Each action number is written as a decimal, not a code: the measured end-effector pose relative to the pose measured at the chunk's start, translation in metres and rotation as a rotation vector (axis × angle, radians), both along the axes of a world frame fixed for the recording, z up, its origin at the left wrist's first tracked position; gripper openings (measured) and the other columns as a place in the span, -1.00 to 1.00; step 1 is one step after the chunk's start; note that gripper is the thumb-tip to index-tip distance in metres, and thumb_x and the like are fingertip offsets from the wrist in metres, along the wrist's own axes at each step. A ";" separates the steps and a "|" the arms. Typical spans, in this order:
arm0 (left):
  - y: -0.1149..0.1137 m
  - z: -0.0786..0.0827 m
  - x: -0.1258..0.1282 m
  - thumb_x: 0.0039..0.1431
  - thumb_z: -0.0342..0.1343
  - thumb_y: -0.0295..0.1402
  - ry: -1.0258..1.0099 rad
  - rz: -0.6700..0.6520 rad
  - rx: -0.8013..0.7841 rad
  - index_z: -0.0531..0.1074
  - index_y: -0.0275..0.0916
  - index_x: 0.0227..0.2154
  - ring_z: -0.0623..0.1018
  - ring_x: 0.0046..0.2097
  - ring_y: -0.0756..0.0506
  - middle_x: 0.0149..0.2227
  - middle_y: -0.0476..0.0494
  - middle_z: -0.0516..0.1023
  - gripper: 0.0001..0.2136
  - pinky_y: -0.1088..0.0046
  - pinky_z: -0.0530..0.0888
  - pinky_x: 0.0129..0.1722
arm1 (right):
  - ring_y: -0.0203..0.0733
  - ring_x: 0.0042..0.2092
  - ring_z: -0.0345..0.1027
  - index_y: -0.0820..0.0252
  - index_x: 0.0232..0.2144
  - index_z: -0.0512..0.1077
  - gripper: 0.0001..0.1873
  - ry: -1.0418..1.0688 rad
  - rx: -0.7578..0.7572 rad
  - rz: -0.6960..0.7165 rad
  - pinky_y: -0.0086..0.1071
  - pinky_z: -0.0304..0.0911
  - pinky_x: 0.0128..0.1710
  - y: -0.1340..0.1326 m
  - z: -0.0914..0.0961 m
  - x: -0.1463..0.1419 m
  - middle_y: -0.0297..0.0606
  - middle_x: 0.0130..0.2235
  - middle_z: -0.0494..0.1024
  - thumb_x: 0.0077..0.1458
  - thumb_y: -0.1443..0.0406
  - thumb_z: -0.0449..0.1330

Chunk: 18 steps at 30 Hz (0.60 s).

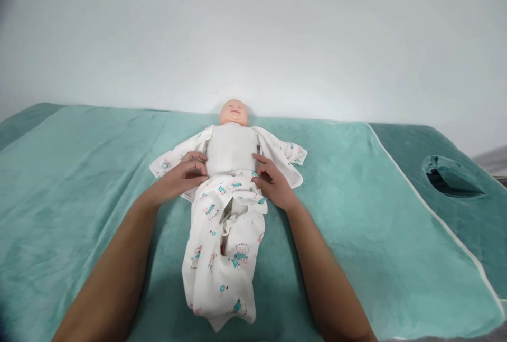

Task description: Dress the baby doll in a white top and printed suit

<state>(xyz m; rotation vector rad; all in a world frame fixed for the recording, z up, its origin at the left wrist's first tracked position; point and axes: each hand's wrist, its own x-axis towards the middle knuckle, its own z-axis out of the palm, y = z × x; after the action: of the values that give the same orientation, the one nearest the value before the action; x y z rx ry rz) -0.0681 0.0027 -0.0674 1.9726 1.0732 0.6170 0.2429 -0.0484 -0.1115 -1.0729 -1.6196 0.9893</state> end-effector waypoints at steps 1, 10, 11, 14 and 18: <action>0.000 0.000 -0.002 0.19 0.18 -0.11 0.015 -0.014 -0.003 0.47 -0.19 -0.35 0.38 0.14 -0.17 0.11 -0.16 0.24 -0.77 0.33 0.44 0.06 | -0.02 0.19 0.25 0.09 -0.29 0.37 -0.82 0.010 0.016 0.006 -0.19 0.25 0.01 0.000 0.000 -0.001 -0.15 0.33 0.24 0.19 0.15 0.25; -0.009 0.010 -0.011 0.09 0.28 -0.13 0.120 -0.174 -0.016 0.48 -0.16 -0.35 0.29 0.26 -0.22 0.27 -0.12 0.11 -0.78 0.27 0.42 0.20 | 0.00 0.29 0.20 0.08 -0.31 0.31 -0.86 -0.007 0.100 -0.081 -0.12 0.21 0.12 -0.001 -0.006 -0.008 -0.10 0.32 0.29 0.23 0.19 0.20; -0.010 0.010 -0.010 0.10 0.26 -0.14 0.133 -0.172 0.003 0.47 -0.17 -0.37 0.28 0.27 -0.22 0.28 -0.11 0.11 -0.78 0.27 0.40 0.21 | -0.01 0.31 0.17 0.08 -0.32 0.31 -0.85 -0.009 0.095 -0.091 -0.12 0.20 0.14 -0.001 -0.006 -0.008 -0.11 0.34 0.27 0.23 0.19 0.19; -0.011 0.008 -0.007 0.15 0.19 -0.20 0.127 -0.136 0.071 0.41 -0.19 -0.43 0.36 0.21 -0.19 0.27 -0.10 0.18 -0.81 0.30 0.41 0.16 | -0.02 0.28 0.23 0.06 -0.31 0.29 -0.86 0.010 0.054 -0.086 -0.11 0.21 0.15 -0.001 -0.008 -0.009 -0.15 0.36 0.25 0.23 0.19 0.19; -0.006 -0.004 0.004 0.14 0.10 -0.33 0.085 0.020 0.207 0.27 -0.20 -0.50 0.50 0.01 -0.12 0.09 -0.12 0.45 -0.84 0.36 0.45 -0.06 | -0.03 0.23 0.30 0.06 -0.30 0.27 -0.86 0.008 0.047 -0.085 -0.12 0.24 0.13 0.001 -0.008 -0.010 -0.12 0.32 0.32 0.24 0.21 0.18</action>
<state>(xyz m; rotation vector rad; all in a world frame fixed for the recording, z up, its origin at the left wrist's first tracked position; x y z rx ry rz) -0.0646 -0.0037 -0.0711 2.1853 1.1195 0.6839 0.2332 -0.0478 -0.1192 -1.0950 -1.5704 0.8940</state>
